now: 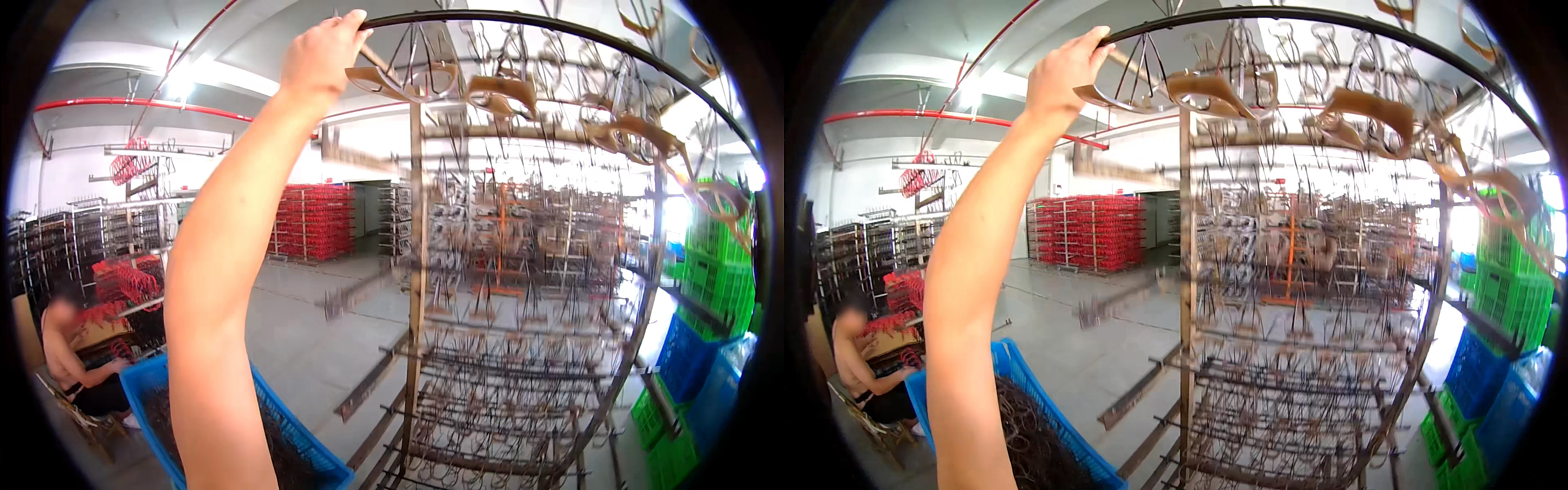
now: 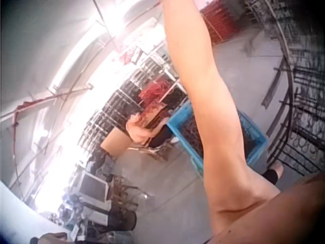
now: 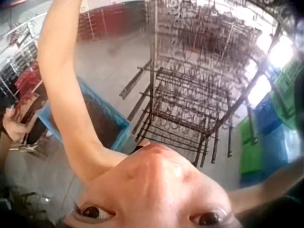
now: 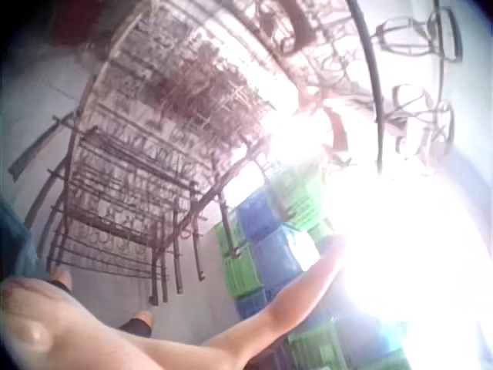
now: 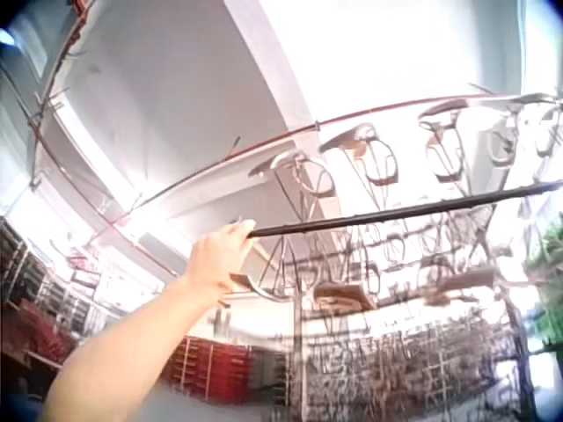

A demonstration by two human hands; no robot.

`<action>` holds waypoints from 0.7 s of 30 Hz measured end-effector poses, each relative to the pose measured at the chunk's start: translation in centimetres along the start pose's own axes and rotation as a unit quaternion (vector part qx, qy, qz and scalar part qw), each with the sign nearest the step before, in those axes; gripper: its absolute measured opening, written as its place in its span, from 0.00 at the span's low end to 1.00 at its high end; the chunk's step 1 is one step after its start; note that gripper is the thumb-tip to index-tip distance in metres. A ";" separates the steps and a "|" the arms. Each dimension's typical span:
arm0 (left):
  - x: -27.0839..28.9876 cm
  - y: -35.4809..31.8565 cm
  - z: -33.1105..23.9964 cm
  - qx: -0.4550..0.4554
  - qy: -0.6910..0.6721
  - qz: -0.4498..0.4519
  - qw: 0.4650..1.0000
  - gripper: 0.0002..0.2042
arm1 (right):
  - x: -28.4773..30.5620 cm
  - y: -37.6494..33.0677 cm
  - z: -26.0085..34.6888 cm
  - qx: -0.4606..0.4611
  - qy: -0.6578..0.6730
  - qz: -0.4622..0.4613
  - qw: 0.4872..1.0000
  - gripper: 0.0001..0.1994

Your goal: The person sits on the floor and repeatedly picks up dark wire pieces from a blue basket, then threads and twists them onto a metal rack to form hooks. The person handles the wires by hand and places the finished hooks onto the rack.

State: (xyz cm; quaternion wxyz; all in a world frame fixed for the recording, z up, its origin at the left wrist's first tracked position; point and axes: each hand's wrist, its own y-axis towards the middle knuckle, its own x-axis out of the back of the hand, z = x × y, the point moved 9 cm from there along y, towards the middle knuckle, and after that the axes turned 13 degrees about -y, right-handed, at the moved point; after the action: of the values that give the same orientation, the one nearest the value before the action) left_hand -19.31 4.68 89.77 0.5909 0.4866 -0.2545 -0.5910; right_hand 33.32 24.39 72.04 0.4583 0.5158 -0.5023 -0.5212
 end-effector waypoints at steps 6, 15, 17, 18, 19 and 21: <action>-7.6 9.4 12.3 0.133 0.002 0.260 0.956 0.16 | -7.3 21.9 23.9 0.129 0.175 0.035 0.975 0.12; -8.5 7.8 11.2 0.150 -0.036 0.288 0.945 0.15 | -10.3 28.5 46.0 0.266 0.266 0.146 0.915 0.10; -8.3 7.2 12.5 0.131 -0.032 0.239 0.962 0.15 | -10.2 27.6 48.2 0.278 0.276 0.154 0.907 0.10; -7.7 7.2 12.1 0.117 -0.023 0.220 0.968 0.15 | -10.4 27.0 49.0 0.284 0.282 0.161 0.902 0.09; -8.1 7.1 12.5 0.156 -0.012 0.233 0.960 0.13 | -10.7 26.6 49.2 0.287 0.285 0.166 0.900 0.09; -8.5 7.0 12.4 0.152 -0.003 0.238 0.959 0.16 | -11.3 26.1 48.8 0.291 0.283 0.172 0.898 0.09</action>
State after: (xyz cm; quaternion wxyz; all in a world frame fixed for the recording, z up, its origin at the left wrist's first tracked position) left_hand -28.45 8.08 103.11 0.6330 0.4942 -0.4513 -0.3891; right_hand -15.93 36.17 97.07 0.4930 0.6575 -0.5614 -0.0973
